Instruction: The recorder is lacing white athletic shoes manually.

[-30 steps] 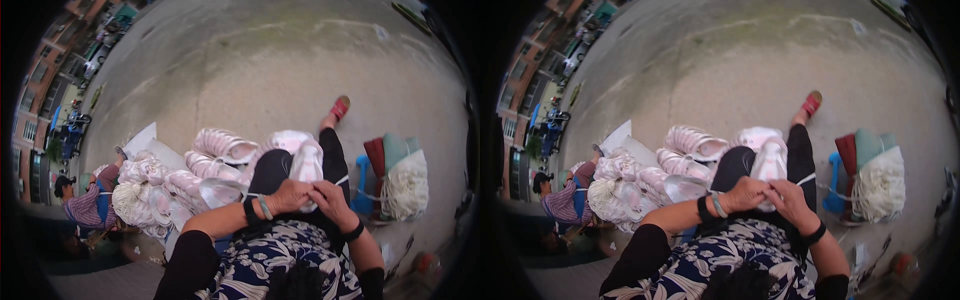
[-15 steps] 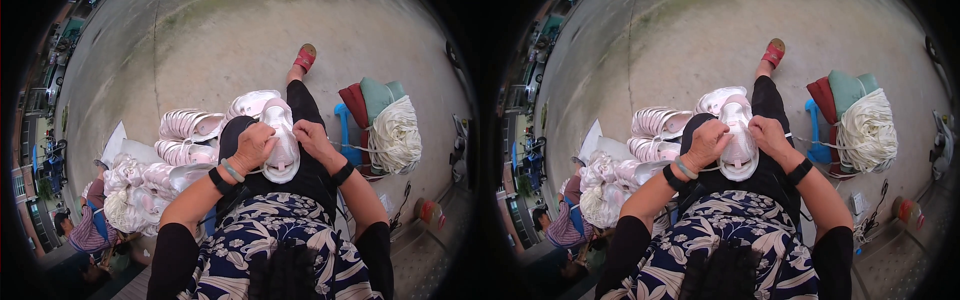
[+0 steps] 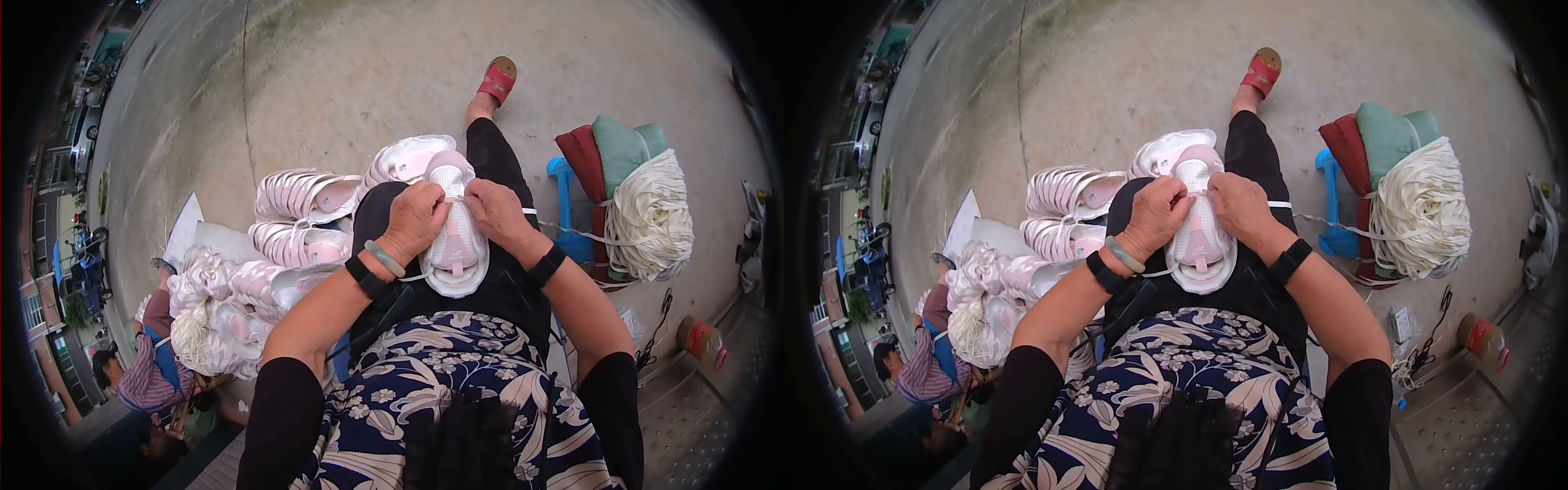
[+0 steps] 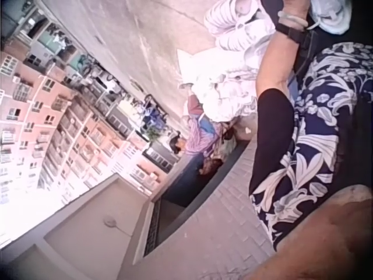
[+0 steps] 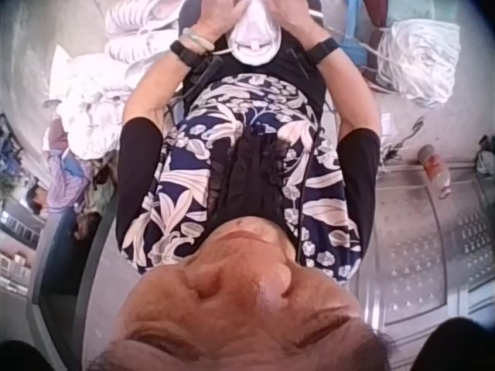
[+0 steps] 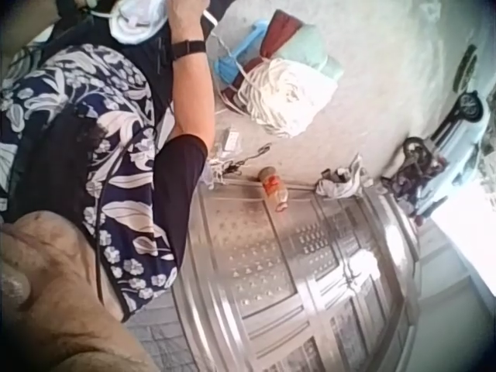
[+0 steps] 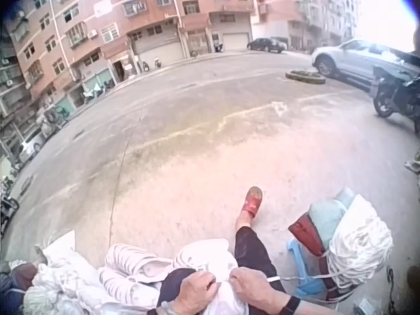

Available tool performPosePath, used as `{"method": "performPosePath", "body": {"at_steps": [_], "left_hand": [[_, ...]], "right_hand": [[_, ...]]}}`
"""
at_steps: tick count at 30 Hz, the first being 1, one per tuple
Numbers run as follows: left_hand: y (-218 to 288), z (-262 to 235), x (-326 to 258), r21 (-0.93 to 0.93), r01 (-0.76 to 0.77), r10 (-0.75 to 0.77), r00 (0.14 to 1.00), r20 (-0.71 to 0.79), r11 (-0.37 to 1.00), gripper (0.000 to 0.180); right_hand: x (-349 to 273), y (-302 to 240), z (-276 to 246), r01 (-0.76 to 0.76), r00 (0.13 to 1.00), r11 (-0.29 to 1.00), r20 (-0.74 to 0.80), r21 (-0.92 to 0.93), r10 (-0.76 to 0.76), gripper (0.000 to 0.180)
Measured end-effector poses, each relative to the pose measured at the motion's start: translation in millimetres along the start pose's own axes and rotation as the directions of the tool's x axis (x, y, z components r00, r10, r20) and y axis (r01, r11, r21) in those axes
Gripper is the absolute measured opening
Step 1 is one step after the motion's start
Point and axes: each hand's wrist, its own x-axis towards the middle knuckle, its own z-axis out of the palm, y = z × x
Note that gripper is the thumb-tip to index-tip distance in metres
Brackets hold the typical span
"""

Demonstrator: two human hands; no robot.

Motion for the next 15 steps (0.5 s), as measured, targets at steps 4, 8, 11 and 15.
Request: {"method": "performPosePath", "body": {"at_steps": [4, 8, 11, 15], "left_hand": [[-7, 4, 1, 0.056, -0.115, 0.119, 0.991, -0.068, 0.992, 0.015], [-13, -2, 2, -0.191, 0.103, -0.092, 0.993, 0.068, 0.976, 0.015], [-15, -2, 3, -0.235, 0.165, -0.141, 0.983, 0.117, 0.958, 0.015], [-13, -5, 4, -0.273, 0.211, -0.176, 0.973, 0.148, 0.939, 0.015]], "right_hand": [[2, -1, 2, 0.023, 1.000, 0.999, -0.014, -0.048, -0.024, 0.011], [3, -3, 1, 0.015, 1.000, 0.998, 0.004, -0.064, -0.015, 0.012], [5, -5, -1, -0.029, 0.999, 0.998, 0.036, -0.051, 0.031, 0.012], [6, -5, -3, -0.021, 0.999, 0.999, 0.039, -0.042, 0.023, 0.013]]}}
